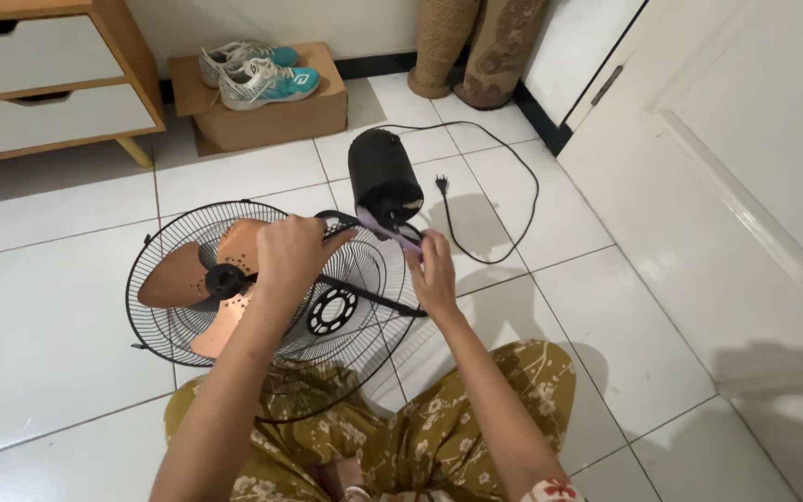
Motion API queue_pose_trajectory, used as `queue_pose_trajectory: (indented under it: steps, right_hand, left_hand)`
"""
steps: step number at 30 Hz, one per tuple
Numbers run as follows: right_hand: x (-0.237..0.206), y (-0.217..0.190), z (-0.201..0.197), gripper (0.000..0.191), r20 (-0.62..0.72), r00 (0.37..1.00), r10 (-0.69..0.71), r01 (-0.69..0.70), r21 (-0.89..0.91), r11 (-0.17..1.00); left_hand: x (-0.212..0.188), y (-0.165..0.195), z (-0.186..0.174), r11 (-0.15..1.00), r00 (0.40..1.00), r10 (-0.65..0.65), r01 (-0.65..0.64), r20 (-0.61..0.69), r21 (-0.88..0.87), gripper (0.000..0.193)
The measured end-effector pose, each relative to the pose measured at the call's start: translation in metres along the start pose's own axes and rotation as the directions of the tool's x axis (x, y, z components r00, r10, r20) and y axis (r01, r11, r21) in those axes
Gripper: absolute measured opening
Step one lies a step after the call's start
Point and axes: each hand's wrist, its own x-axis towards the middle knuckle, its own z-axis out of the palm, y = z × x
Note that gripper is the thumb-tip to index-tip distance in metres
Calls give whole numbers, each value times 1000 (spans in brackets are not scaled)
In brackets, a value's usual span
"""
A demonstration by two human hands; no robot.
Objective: The person sits on the floor and disassembles an electric desk fan, removing the front grille, unscrewing the blade cap and taking off the fan blades. They then use a toothbrush to brush the grille guard while the motor housing and blades lie beside it.
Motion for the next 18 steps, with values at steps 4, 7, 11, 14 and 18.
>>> queue_pose_trajectory:
  steps: [4,7,11,14,18]
  right_hand:
    - [-2,9,-15,31,24,979,203,-204,56,977]
    - [9,17,-13,39,68,966,250,-258,132,957]
    - [10,20,0,34,206,922,329,-365,173,915]
    - [2,26,6,26,301,809,505,-570,191,799]
    - [-4,39,10,25,254,862,438,-505,362,784]
  left_hand:
    - [8,-3,-1,997,1000,7,-9,25,83,76]
    - [14,4,-9,996,998,22,-27,63,80,68]
    - [13,37,-26,996,995,50,-56,88,71,41]
    - [-4,33,-46,992,994,23,-10,106,-126,50]
    - [-78,-12,-54,865,999,17,-28,-28,-502,80]
